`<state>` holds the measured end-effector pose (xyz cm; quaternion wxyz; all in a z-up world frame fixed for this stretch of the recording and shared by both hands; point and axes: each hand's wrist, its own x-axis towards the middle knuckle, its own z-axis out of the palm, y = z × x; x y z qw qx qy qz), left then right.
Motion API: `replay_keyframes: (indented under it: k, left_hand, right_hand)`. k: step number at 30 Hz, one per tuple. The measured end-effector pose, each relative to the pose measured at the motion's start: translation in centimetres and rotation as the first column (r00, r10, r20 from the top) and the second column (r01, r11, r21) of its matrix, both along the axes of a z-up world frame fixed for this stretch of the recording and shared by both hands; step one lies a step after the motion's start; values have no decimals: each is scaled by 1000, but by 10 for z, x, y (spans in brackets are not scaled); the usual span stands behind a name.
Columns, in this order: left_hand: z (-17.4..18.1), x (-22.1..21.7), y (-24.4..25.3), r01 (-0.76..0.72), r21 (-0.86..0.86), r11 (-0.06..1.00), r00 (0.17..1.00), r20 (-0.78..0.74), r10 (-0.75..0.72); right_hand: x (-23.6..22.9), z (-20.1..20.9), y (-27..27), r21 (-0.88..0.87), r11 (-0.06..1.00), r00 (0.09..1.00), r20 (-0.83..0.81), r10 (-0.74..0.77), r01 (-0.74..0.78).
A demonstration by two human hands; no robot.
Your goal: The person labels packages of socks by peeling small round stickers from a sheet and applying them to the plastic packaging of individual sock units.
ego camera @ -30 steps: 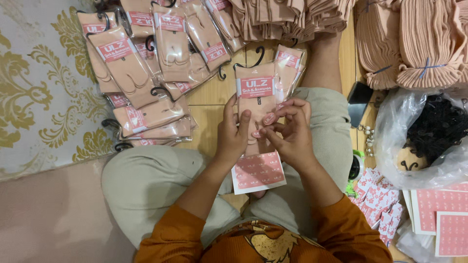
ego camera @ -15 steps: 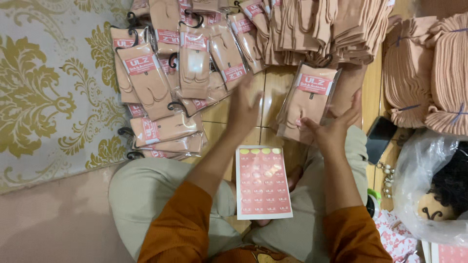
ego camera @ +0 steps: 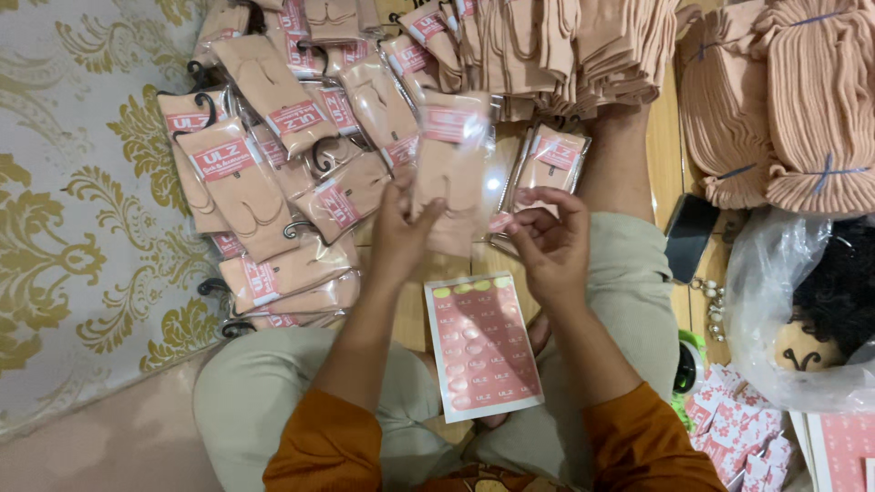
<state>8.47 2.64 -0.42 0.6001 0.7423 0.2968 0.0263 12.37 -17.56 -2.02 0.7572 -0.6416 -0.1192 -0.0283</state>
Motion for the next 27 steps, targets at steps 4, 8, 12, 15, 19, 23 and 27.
replay_keyframes:
  k: [4,8,12,15,19,23,27]
  left_hand:
    - [-8,-1,-64,23,-54,998,983,181,-13]
    - [-19,2,-103,-52,-26,998,942,329,58]
    - [-14,5,-127,-38,-107,994,915,396,78]
    - [-16,6,-139,-34,-181,983,887,447,113]
    - [-15,8,-147,-25,-181,983,867,486,111]
    - [-19,13,-156,-22,-172,985,857,505,107]
    - [-37,30,-167,-17,-201,979,876,470,111]
  right_hand:
    - [-12,5,-11,68,997,999,42,20,-23]
    - [-15,5,-32,49,994,991,86,-99,95]
    - [-17,13,-49,24,985,982,82,-173,172]
    - [-16,14,-54,-21,973,970,91,-225,228]
    - [-16,15,-55,-34,962,961,63,-269,272]
    - [-14,4,-56,-66,932,932,103,-348,355]
    - [10,6,-70,-306,840,879,326,-350,448]
